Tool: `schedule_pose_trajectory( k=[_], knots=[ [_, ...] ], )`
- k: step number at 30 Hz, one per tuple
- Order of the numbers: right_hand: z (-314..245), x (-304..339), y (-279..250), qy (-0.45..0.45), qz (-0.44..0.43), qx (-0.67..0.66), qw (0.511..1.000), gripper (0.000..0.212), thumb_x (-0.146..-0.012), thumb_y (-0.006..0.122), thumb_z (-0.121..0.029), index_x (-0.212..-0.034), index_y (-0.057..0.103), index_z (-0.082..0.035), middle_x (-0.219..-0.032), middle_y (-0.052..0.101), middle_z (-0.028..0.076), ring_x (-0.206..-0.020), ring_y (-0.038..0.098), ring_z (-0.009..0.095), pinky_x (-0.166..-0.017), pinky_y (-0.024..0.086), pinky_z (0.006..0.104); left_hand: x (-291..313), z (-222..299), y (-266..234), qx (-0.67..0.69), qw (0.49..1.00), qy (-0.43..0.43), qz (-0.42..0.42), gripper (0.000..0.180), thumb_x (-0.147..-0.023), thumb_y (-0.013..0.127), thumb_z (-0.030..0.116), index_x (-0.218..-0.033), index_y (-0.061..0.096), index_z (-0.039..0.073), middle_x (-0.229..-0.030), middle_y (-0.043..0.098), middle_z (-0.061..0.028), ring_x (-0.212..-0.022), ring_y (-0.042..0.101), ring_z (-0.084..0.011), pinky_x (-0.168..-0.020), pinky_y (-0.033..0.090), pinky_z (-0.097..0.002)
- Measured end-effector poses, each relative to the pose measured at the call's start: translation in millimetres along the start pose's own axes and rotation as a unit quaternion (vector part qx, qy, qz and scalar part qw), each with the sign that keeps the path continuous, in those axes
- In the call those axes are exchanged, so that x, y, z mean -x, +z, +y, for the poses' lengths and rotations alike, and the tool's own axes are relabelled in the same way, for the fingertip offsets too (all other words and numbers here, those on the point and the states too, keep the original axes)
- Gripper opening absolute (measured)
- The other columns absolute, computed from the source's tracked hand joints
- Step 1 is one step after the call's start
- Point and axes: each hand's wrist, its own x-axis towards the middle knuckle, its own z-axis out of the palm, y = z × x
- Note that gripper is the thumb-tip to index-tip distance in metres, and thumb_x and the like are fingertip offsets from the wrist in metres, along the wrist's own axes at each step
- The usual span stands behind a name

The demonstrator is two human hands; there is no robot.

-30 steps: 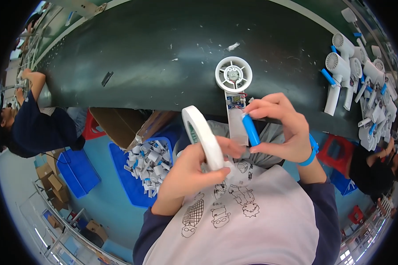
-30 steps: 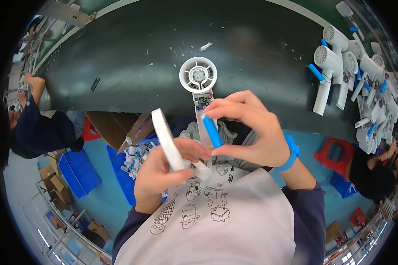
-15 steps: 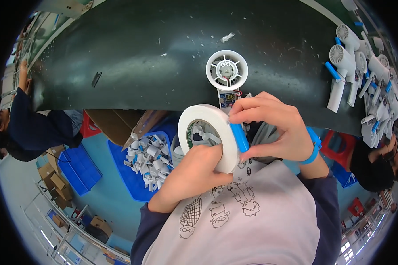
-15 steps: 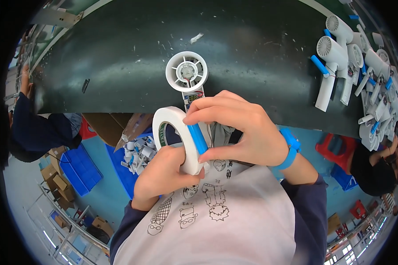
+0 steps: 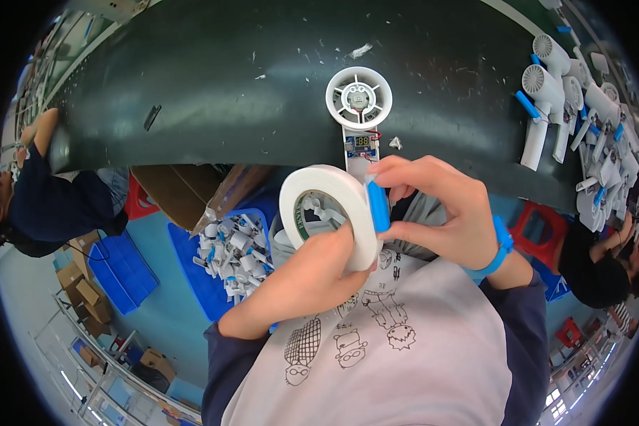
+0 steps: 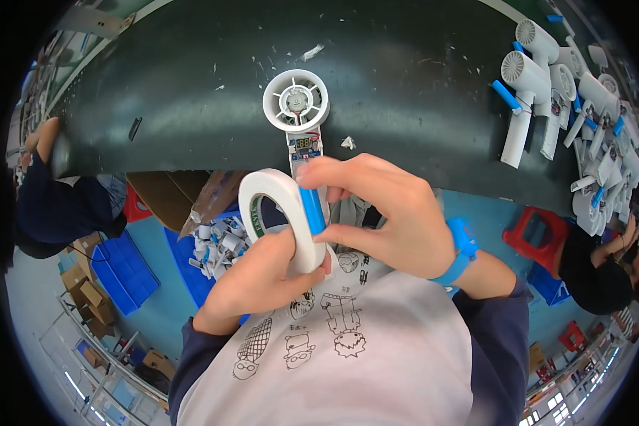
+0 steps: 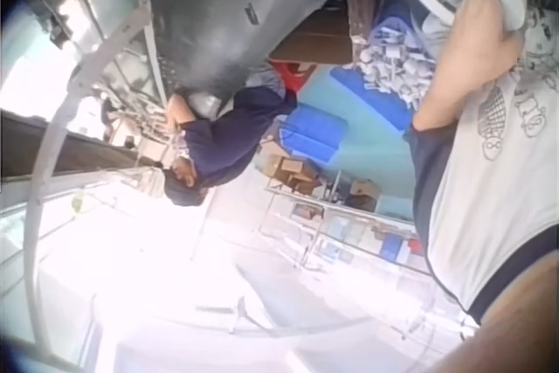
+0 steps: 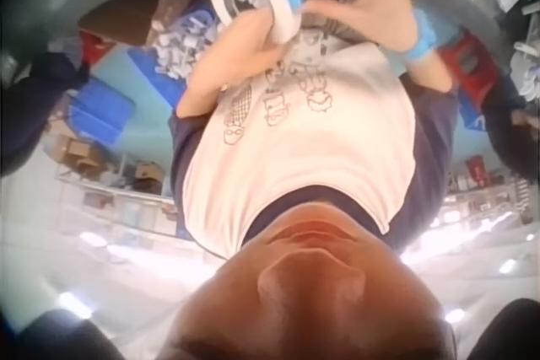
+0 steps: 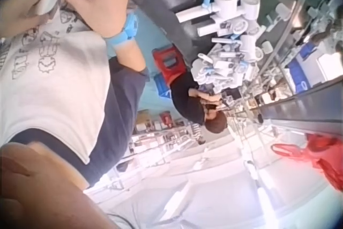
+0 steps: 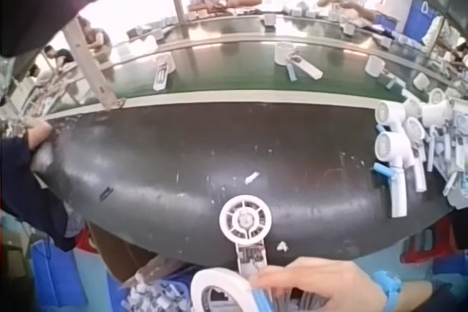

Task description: The person assembles portable handheld fans by hand, inserting lithium batteries, circuit boards, and fan blades into fan housings, then securing them with adhesive tape.

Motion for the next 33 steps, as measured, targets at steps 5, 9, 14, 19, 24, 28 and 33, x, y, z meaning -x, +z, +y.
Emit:
schedule_pose_trajectory(
  k=[5,9,14,19,24,28,33],
  knots=[
    [32.9,17.9,43.7,-0.097,0.228,-0.136,0.959,0.055,-0.065,0.079,0.009,-0.107,0.046,-0.005,-0.122,0.054,0.019,-0.092,0.060,0.021,-0.082,0.048,0.0321,5.2,-0.6,9.2,0.125,0.988,-0.069,0.053,0.021,-0.079,0.055,-0.005,-0.099,0.053,-0.002,-0.085,0.063,-0.0089,-0.080,0.064,-0.0188,-0.073,0.052,-0.0324],
    [36.8,10.3,61.0,-0.079,0.336,-0.163,0.924,0.056,-0.067,0.070,0.017,-0.108,0.040,-0.008,-0.130,0.045,0.028,-0.095,0.061,0.020,-0.082,0.047,0.0309,16.8,-5.0,16.2,0.076,0.991,-0.096,-0.046,0.022,-0.078,0.056,-0.003,-0.100,0.053,-0.001,-0.086,0.063,-0.0085,-0.081,0.064,-0.0187,-0.075,0.051,-0.0330],
    [31.0,23.9,56.9,-0.079,0.315,-0.224,0.919,0.053,-0.072,0.067,0.012,-0.113,0.038,-0.007,-0.135,0.040,0.032,-0.097,0.061,0.020,-0.081,0.047,0.0299,20.0,-21.1,7.2,0.115,0.990,0.011,0.081,0.041,-0.076,0.061,0.000,-0.116,0.053,0.001,-0.124,0.054,-0.0170,-0.117,0.054,-0.0275,-0.090,0.046,-0.0361],
    [21.2,38.1,25.8,-0.022,0.184,-0.126,0.975,0.055,-0.072,0.073,0.005,-0.116,0.042,-0.005,-0.123,0.054,0.021,-0.106,0.059,0.022,-0.075,0.044,0.0273,-0.3,-21.6,29.4,0.286,0.953,0.047,0.091,0.058,-0.075,0.060,0.000,-0.132,0.050,0.007,-0.141,0.041,-0.0145,-0.127,0.042,-0.0226,-0.099,0.039,-0.0358],
    [5.8,34.1,10.5,-0.010,0.132,0.065,0.989,0.046,-0.071,0.076,-0.001,-0.112,0.054,-0.004,-0.111,0.063,0.013,-0.097,0.057,0.021,-0.077,0.044,0.0288,-2.9,-21.7,23.4,0.244,0.964,0.053,0.090,0.050,-0.075,0.058,0.000,-0.124,0.057,0.008,-0.140,0.043,-0.0144,-0.120,0.049,-0.0218,-0.095,0.042,-0.0341],
    [4.4,25.1,8.5,-0.038,0.098,0.256,0.961,0.046,-0.067,0.075,-0.001,-0.111,0.058,-0.003,-0.120,0.062,0.009,-0.087,0.054,0.021,-0.075,0.043,0.0302,-3.2,-26.4,26.8,0.254,0.962,0.049,0.083,0.045,-0.075,0.059,0.000,-0.119,0.059,0.006,-0.139,0.044,-0.0146,-0.116,0.051,-0.0206,-0.093,0.044,-0.0344],
    [3.4,19.8,11.5,-0.066,0.090,0.346,0.932,0.047,-0.065,0.075,-0.005,-0.109,0.061,-0.004,-0.121,0.062,0.007,-0.087,0.054,0.020,-0.072,0.040,0.0311,-2.4,-23.5,27.2,0.275,0.958,0.024,0.082,0.049,-0.072,0.059,-0.006,-0.120,0.057,0.000,-0.141,0.041,-0.0154,-0.121,0.050,-0.0200,-0.096,0.042,-0.0329]
  ],
)
